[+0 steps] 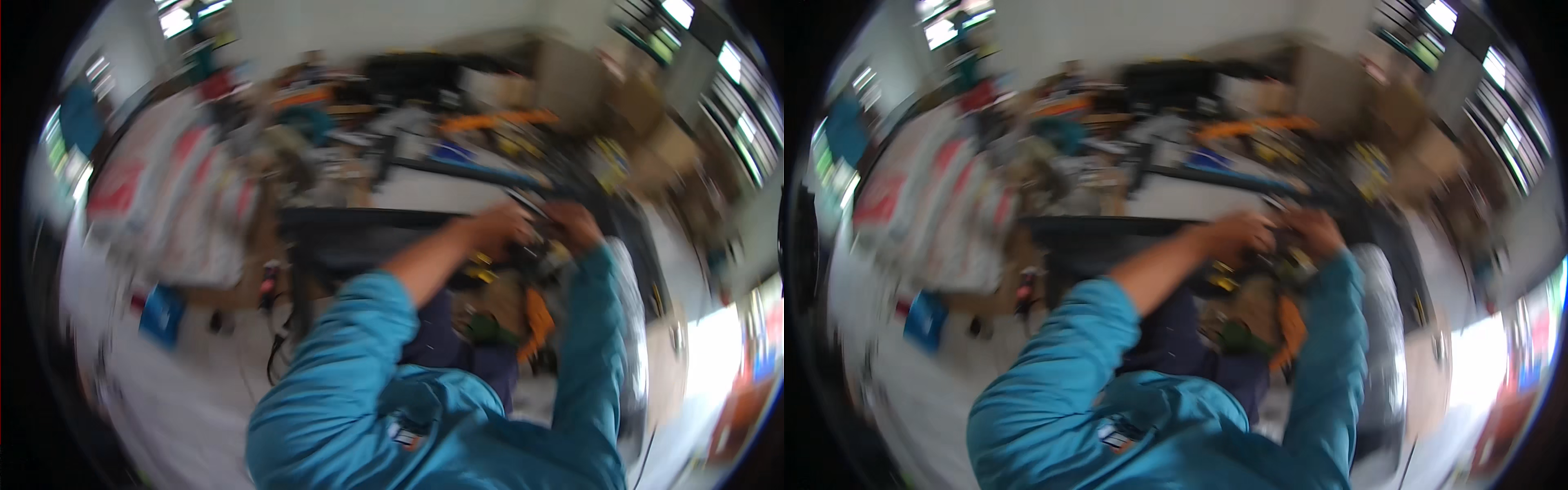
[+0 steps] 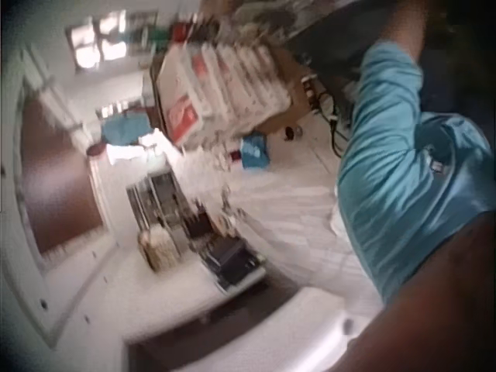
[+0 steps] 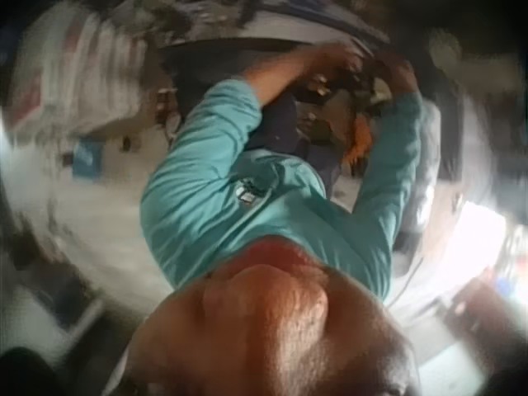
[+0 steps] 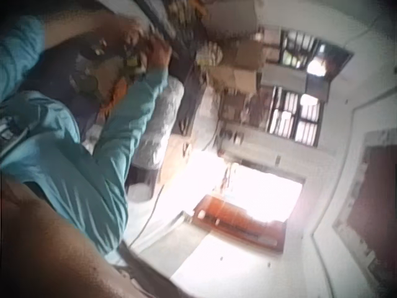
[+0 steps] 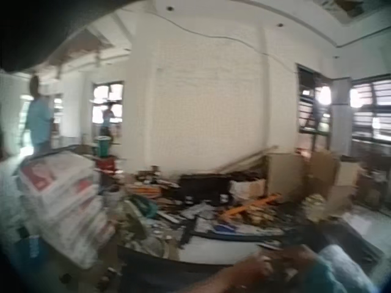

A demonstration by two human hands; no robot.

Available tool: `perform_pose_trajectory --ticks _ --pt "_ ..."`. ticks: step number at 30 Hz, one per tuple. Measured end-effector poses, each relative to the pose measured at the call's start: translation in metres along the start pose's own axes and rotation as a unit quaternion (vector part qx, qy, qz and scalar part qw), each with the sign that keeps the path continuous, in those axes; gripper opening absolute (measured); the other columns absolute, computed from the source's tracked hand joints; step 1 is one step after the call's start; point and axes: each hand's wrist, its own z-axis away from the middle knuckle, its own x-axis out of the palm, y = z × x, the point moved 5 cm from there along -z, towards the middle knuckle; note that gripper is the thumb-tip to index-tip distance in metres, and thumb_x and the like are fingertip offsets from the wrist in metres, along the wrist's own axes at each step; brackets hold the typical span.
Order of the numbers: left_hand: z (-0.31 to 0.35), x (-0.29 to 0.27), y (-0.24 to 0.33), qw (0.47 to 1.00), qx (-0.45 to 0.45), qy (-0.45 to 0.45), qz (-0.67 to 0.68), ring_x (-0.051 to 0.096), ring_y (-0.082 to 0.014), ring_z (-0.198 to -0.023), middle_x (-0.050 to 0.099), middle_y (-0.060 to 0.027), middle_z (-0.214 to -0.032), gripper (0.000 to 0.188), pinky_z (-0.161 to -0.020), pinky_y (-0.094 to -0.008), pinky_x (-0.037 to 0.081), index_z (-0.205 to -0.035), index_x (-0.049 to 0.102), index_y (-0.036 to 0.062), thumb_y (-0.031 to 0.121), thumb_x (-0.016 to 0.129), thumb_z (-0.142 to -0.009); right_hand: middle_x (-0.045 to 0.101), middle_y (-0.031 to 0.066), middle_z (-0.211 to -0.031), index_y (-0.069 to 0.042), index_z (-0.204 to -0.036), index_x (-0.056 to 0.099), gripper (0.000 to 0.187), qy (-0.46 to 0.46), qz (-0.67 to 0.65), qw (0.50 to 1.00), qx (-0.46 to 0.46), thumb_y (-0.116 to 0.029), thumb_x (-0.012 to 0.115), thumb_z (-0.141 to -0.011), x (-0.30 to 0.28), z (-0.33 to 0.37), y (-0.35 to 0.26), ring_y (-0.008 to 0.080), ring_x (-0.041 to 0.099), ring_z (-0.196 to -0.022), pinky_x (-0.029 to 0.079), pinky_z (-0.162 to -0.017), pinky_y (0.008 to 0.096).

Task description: Assembling a window screen frame by attaching mesh and securing components.

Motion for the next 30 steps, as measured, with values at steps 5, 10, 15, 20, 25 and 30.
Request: perform_pose_trajectory --ticks 5,10,15,20,25,30 --pt "-0.007 0.015 -0.002 0.991 -0.13 0.02 -0.021 0.06 -0.0291 -0.099 0.065 -0.0063 -0.096 0.038 -0.101 -0.0598 0.035 -0.084 0.067 0.0122 0.032 0.076 -0.052 0.058 0.0132 -0.121 0.0 -0.129 0.053 0.043 0.225 -0.423 0.878 0.006 -0.012 0.058 -0.088 0.005 0.072 0.032 0.0256 0.057 -0.112 0.05 -0.091 0.0373" --pt "0.001 0.015 -0.008 0.984 -0.166 0.0 -0.063 0.059 -0.0308 -0.107 0.067 -0.0084 -0.096 0.037 -0.105 -0.0668 0.031 -0.085 0.072 0.0109 0.036 0.07 -0.058 0.052 0.0124 -0.124 -0.004 -0.143 0.033 0.066 0.291 -0.439 0.844 0.101 0.001 0.06 -0.083 0.147 0.1 0.01 0.0241 0.054 -0.111 0.049 -0.087 0.0352" --pt "0.005 0.002 -0.002 0.986 -0.142 -0.026 -0.085 0.057 -0.0299 -0.109 0.067 -0.0046 -0.096 0.034 -0.104 -0.0678 0.031 -0.08 0.074 0.0146 0.042 0.073 -0.06 0.051 0.011 -0.12 -0.008 -0.148 0.024 0.08 0.413 -0.193 0.89 0.024 0.008 0.06 -0.079 0.184 0.077 -0.015 0.017 0.054 -0.1 0.048 -0.08 0.0278" --pt "-0.003 0.014 -0.003 0.989 -0.105 -0.017 -0.1 0.055 -0.0278 -0.11 0.067 -0.0022 -0.097 0.041 -0.095 -0.0576 0.04 -0.081 0.074 0.0175 0.053 0.077 -0.06 0.053 0.0155 -0.115 -0.003 -0.146 0.028 0.067 0.479 -0.17 0.853 0.113 -0.001 0.052 -0.084 0.199 0.098 -0.014 0.0181 0.058 -0.081 0.052 -0.062 0.029" --pt "-0.001 0.001 -0.02 0.997 -0.011 0.04 -0.067 0.059 -0.0301 -0.092 0.065 -0.0043 -0.083 0.044 -0.084 -0.0469 0.045 -0.073 0.069 0.0127 0.052 0.08 -0.057 0.057 0.009 -0.099 -0.006 -0.141 0.038 0.061 0.466 -0.064 0.883 0.018 0.002 0.053 -0.082 0.187 0.106 -0.021 0.0162 0.058 -0.068 0.051 -0.053 0.0295" --pt "0.003 -0.001 -0.017 0.987 -0.118 -0.082 -0.073 0.053 -0.0306 -0.116 0.065 -0.002 -0.108 0.047 -0.098 -0.0449 0.042 -0.084 0.075 0.0111 0.056 0.074 -0.069 0.057 0.0012 -0.088 -0.01 -0.121 0.052 0.033 0.327 -0.412 0.808 0.265 -0.017 0.062 -0.091 0.188 0.097 -0.021 0.0105 0.056 -0.061 0.044 -0.043 0.0253"
